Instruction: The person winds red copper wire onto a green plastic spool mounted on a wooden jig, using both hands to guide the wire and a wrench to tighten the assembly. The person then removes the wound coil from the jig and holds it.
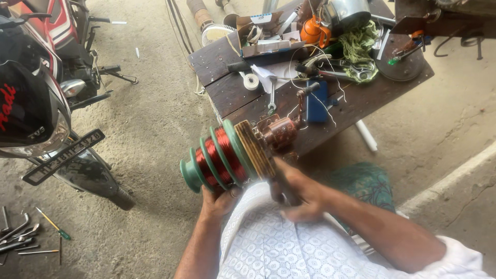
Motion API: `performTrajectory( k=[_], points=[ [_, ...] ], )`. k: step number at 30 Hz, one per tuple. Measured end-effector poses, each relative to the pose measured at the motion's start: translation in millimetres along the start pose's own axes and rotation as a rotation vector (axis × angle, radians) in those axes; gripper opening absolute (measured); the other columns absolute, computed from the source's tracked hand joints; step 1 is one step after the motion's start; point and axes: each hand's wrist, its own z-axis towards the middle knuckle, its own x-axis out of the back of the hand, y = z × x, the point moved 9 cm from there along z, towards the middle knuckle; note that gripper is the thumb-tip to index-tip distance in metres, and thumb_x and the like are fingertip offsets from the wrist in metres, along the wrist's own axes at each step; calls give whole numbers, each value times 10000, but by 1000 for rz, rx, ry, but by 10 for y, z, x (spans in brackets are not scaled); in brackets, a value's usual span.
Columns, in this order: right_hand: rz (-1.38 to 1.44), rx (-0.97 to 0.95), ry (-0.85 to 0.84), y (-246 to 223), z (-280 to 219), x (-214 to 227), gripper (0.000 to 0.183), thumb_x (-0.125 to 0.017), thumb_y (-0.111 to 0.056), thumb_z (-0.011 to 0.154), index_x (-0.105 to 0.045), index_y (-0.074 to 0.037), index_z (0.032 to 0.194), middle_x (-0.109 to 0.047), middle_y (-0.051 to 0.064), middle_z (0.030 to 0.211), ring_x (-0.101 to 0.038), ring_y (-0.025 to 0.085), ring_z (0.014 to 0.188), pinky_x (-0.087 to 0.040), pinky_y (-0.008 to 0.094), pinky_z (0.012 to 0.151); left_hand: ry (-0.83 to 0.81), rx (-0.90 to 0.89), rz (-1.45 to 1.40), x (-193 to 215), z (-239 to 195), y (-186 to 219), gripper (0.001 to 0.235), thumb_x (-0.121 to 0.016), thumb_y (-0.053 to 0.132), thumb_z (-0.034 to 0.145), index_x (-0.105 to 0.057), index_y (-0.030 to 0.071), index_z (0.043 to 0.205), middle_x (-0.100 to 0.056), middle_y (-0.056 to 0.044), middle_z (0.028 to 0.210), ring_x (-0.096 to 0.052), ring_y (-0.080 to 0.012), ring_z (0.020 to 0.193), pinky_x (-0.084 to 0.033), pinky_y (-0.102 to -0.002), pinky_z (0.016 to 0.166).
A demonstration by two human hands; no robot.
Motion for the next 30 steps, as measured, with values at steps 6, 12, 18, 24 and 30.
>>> performTrajectory(
  k=[6,12,18,24,30],
  points=[
    [-14,-424,-134,-37,-86,86,679,-680,-267,638,-386,-147,1239,-537,31,961,-580,183,836,-548,371,699,123,-161,63,98,-113,74,721,-857,394,880,-531,92,1448,-648,-103,1329,-644,-236,1216,-592,-385,1043],
    [115,-628,-157,-403,-412,79,438,-657,-207,666,-506,-73,1055,-508,70,966,-545,194,872,-506,386,734,104,-151,46,145,-102,43,747,-863,378,873,-488,86,1450,-639,-73,1294,-656,-208,1166,-633,-374,969],
    [105,-518,-168,-54,-279,23,500,-638,-191,668,-416,-127,1111,-499,102,898,-524,215,809,-485,387,703,106,-185,35,188,-124,37,622,-868,332,892,-591,65,1380,-664,-76,1250,-661,-200,1150,-618,-375,973],
    [-273,-33,-140,-185,66,159,348,-726,-176,663,-511,-102,927,-431,70,1003,-511,223,885,-518,399,723,121,-154,-11,247,-171,-73,553,-875,315,884,-642,32,1298,-696,-69,1201,-672,-183,1107,-592,-348,955],
    [167,-550,-216,-317,-337,101,472,-646,-201,634,-481,-91,1063,-527,38,871,-555,188,811,-526,367,718,142,-116,27,287,-188,-110,517,-878,289,892,-649,7,1260,-707,-56,1123,-672,-161,1029,-594,-326,889]
  ],
)
